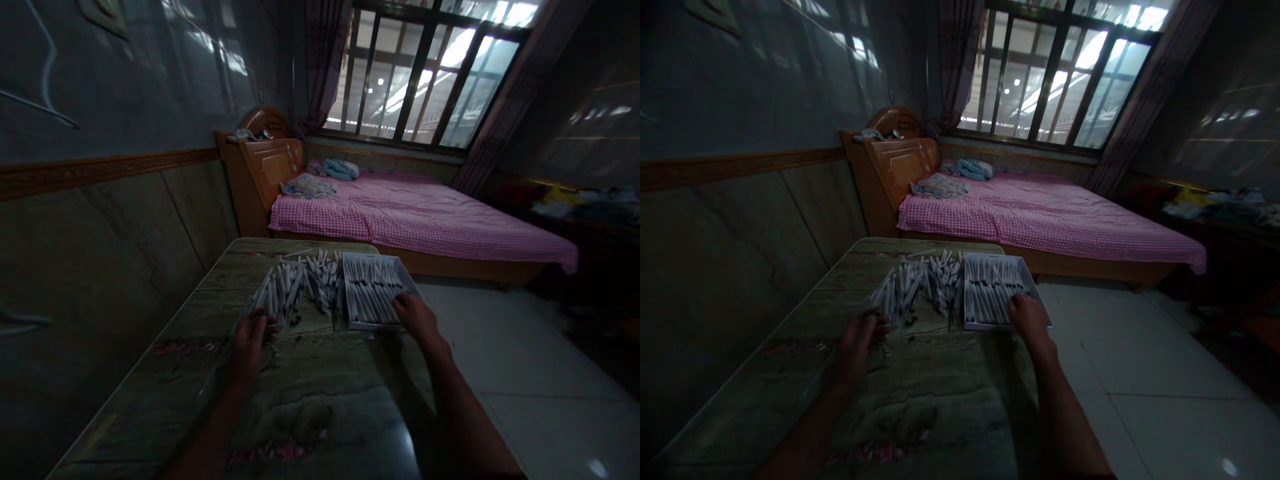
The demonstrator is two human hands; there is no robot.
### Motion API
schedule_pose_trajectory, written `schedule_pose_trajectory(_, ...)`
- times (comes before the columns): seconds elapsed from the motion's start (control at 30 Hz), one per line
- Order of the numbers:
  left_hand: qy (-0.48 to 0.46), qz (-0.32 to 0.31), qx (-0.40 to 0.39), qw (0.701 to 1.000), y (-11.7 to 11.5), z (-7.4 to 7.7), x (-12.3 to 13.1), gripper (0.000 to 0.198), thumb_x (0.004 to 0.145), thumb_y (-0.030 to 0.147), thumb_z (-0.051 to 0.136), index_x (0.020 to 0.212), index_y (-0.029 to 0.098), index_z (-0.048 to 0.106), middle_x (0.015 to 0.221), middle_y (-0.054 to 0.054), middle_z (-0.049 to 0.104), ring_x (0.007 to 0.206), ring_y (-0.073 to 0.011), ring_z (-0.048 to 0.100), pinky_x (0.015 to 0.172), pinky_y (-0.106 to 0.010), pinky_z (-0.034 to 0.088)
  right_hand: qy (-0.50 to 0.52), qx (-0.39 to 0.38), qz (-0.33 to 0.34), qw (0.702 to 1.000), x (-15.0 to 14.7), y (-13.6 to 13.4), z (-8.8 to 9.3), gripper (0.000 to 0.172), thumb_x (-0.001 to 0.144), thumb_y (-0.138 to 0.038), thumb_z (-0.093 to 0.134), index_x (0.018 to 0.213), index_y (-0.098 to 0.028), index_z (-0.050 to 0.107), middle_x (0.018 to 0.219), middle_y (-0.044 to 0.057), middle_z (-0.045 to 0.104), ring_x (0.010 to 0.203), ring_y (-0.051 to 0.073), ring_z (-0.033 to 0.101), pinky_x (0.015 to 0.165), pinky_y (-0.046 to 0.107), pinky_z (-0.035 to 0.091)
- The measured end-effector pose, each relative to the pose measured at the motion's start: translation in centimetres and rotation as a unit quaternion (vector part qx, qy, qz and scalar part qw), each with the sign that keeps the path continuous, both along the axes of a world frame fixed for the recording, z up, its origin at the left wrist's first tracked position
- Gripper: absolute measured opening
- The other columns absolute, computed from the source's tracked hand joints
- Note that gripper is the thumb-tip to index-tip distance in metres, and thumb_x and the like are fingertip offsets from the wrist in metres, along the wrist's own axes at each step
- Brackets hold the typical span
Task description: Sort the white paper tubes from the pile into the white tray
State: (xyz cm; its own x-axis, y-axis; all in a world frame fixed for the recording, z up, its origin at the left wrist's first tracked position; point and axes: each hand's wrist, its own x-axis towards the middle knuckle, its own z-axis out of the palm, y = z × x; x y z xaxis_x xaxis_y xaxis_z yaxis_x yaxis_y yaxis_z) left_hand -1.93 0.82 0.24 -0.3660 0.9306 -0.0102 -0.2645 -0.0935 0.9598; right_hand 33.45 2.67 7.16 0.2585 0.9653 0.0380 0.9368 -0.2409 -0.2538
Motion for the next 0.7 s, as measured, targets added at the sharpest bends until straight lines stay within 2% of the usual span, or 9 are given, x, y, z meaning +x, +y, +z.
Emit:
schedule_pose_trajectory(0.1, 0.033, 0.006, 0.005, 0.999, 0.0, 0.0, 0.3, 0.051, 0.069, 0.056, 0.07, 0.103, 0.019, 0.059, 0.077, -0.002, 0.07, 0.06, -0.0159, 0.067, 0.052, -0.025, 0.05, -0.086, -0.073, -0.062, 0.992, 2.3, -0.5, 0.3, 0.035, 0.093, -0.032, 0.041, 0.1, -0.019, 0.072, 0.102, 0.015, 0.072, 0.093, 0.024, 0.068, 0.071, 0.029, 0.042)
schedule_pose_trajectory(0.27, 0.036, 0.053, 0.025, 0.998, 0.3, -0.1, -0.1, 0.044, 0.081, 0.058, 0.054, 0.101, 0.019, 0.059, 0.074, -0.002, 0.069, 0.058, -0.0162, 0.066, 0.049, -0.025, 0.049, -0.109, -0.135, -0.07, 0.982, 2.8, -0.4, -0.3, 0.033, 0.09, -0.027, 0.044, 0.099, -0.015, 0.074, 0.104, 0.019, 0.072, 0.099, 0.028, 0.069, 0.072, 0.031, 0.045)
schedule_pose_trajectory(0.47, 0.032, 0.148, 0.05, 0.987, 0.6, -0.2, -1.5, 0.041, 0.086, 0.056, 0.049, 0.103, 0.02, 0.056, 0.078, -0.002, 0.067, 0.055, -0.0122, 0.062, 0.045, -0.02, 0.044, -0.107, -0.13, -0.069, 0.983, 2.8, -0.6, -0.1, 0.036, 0.091, -0.034, 0.044, 0.098, -0.016, 0.074, 0.102, 0.018, 0.072, 0.097, 0.029, 0.069, 0.071, 0.033, 0.045)
schedule_pose_trajectory(0.57, 0.046, 0.191, 0.054, 0.979, 0.6, 0.1, -2.2, 0.038, 0.088, 0.053, 0.046, 0.102, 0.019, 0.056, 0.078, -0.002, 0.065, 0.054, -0.0108, 0.06, 0.046, -0.019, 0.042, -0.116, -0.101, -0.062, 0.986, 2.2, -1.0, 0.1, 0.038, 0.093, -0.037, 0.042, 0.096, -0.017, 0.074, 0.1, 0.017, 0.073, 0.094, 0.03, 0.069, 0.067, 0.032, 0.042)
schedule_pose_trajectory(0.63, 0.061, 0.206, 0.041, 0.976, 0.7, 0.1, -2.6, 0.035, 0.087, 0.05, 0.046, 0.098, 0.018, 0.057, 0.076, -0.001, 0.065, 0.052, -0.0106, 0.058, 0.047, -0.02, 0.041, -0.118, -0.058, -0.035, 0.991, 0.9, -1.2, 0.1, 0.036, 0.095, -0.036, 0.041, 0.097, -0.018, 0.073, 0.101, 0.014, 0.073, 0.092, 0.028, 0.068, 0.064, 0.03, 0.039)
schedule_pose_trajectory(0.7, 0.079, 0.224, 0.034, 0.971, 0.8, 0.0, -3.0, 0.032, 0.086, 0.049, 0.046, 0.091, 0.019, 0.057, 0.072, -0.001, 0.063, 0.051, -0.0118, 0.056, 0.048, -0.022, 0.041, -0.089, -0.023, 0.022, 0.996, -1.3, -1.5, -0.1, 0.033, 0.095, -0.033, 0.043, 0.1, -0.02, 0.072, 0.101, 0.012, 0.073, 0.091, 0.025, 0.068, 0.064, 0.028, 0.038)
